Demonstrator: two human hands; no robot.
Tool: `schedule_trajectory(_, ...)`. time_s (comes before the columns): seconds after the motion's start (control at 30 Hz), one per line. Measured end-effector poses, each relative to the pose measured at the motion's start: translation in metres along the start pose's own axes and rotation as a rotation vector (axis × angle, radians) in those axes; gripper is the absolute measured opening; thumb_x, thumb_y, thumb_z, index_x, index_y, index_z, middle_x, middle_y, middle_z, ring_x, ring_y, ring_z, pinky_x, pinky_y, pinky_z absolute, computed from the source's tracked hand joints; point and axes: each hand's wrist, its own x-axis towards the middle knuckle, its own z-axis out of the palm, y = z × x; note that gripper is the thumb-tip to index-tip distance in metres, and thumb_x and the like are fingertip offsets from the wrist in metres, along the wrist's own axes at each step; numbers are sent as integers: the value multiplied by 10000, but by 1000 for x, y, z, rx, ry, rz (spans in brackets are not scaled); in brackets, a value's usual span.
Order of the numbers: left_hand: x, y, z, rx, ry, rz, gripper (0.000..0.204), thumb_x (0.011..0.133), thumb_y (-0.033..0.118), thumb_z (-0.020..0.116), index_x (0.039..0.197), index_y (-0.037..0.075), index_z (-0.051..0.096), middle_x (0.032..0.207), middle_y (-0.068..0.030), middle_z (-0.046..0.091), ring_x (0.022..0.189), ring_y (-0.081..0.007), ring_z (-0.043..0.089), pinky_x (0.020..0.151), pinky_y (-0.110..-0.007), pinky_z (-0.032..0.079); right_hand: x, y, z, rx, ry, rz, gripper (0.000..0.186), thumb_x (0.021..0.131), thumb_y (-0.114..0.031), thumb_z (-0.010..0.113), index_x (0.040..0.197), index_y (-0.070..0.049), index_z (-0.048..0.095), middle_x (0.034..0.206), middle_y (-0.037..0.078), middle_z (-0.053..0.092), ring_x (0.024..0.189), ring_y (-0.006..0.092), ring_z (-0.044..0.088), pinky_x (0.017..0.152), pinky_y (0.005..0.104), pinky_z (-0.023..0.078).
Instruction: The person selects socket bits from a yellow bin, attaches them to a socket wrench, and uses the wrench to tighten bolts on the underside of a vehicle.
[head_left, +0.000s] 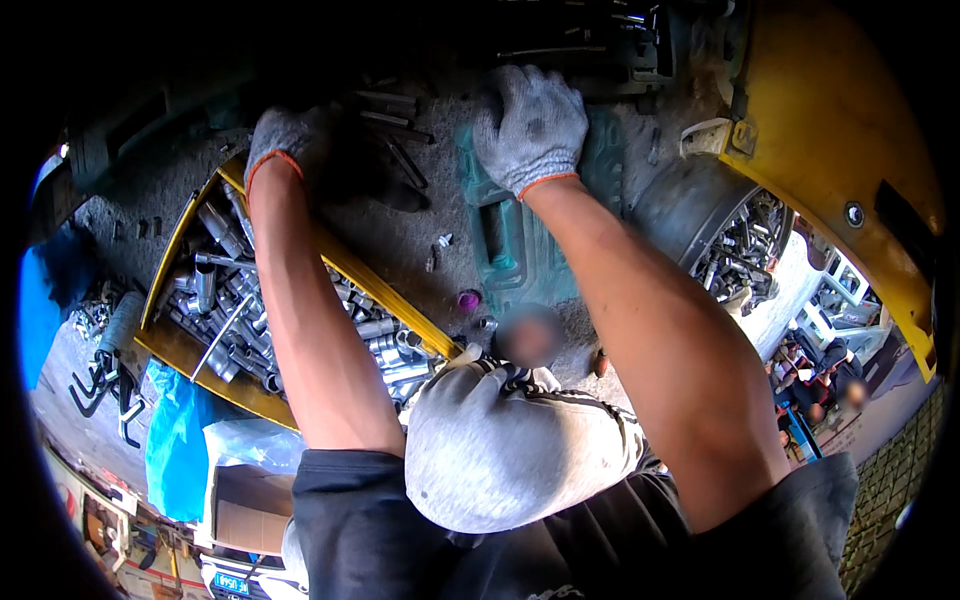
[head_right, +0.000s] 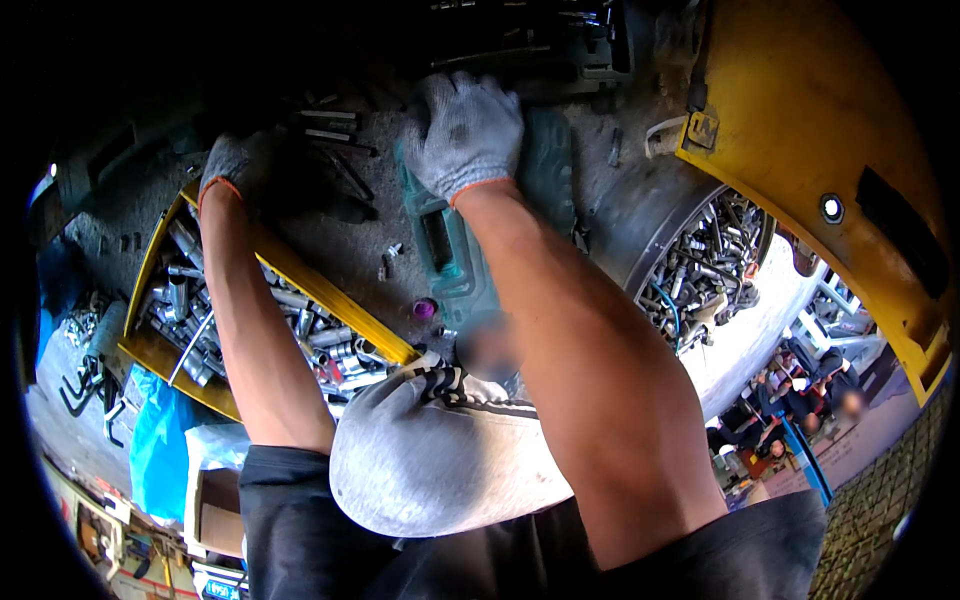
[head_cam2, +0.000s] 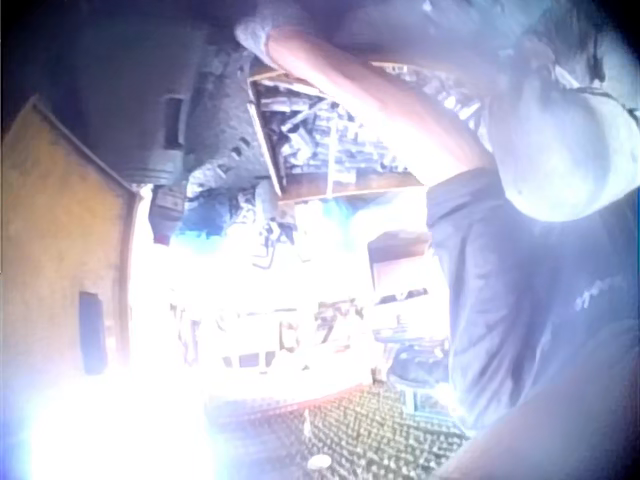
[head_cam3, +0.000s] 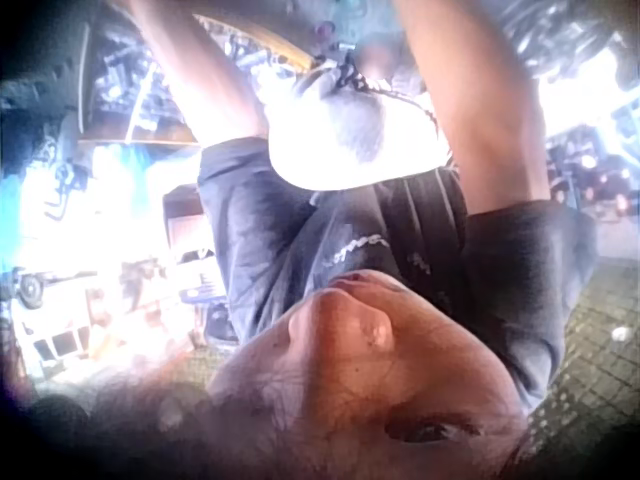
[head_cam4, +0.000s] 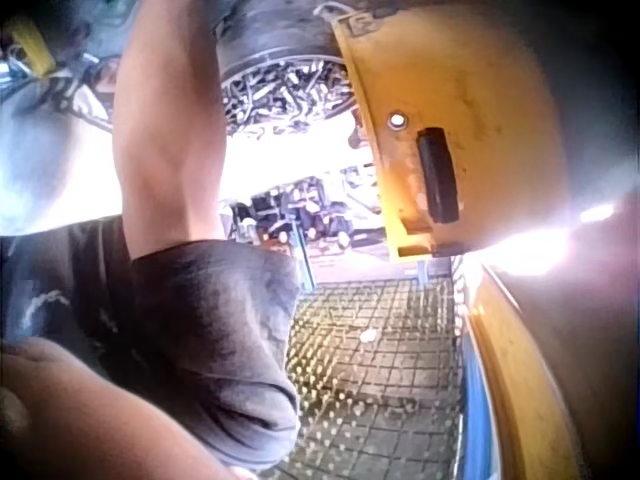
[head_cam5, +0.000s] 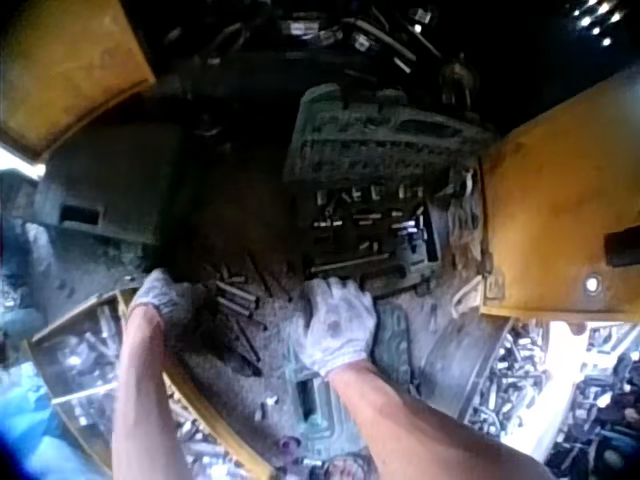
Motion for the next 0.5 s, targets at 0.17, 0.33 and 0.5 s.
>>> schedule_trajectory(0.17,24,-1,-3,267,-74,22,538,928,449,628,1294,58,675,1305,-212,659,1203,-371,614,1039,-407,465,-2,-2,0,15,2,-16,354,804,-315,645,1112,-141,671,1099,112,672,1065,338,606,949,476,468)
schedule_trajectory(0.33,-38,23,-12,-121,157,4,435,891,383,663,1179,66,741,1195,-195,711,1102,-324,669,941,-388,503,0,-3,1,-24,2,-6,379,795,-328,666,1125,-141,670,1098,110,671,1064,335,606,949,473,466)
schedule_trajectory(0.5,-73,17,-21,-520,156,128,344,937,333,674,1163,78,726,826,-56,633,669,-148,530,621,-289,407,-4,-1,4,45,47,-18,375,805,-334,655,1125,-140,669,1098,114,671,1061,340,607,937,477,471)
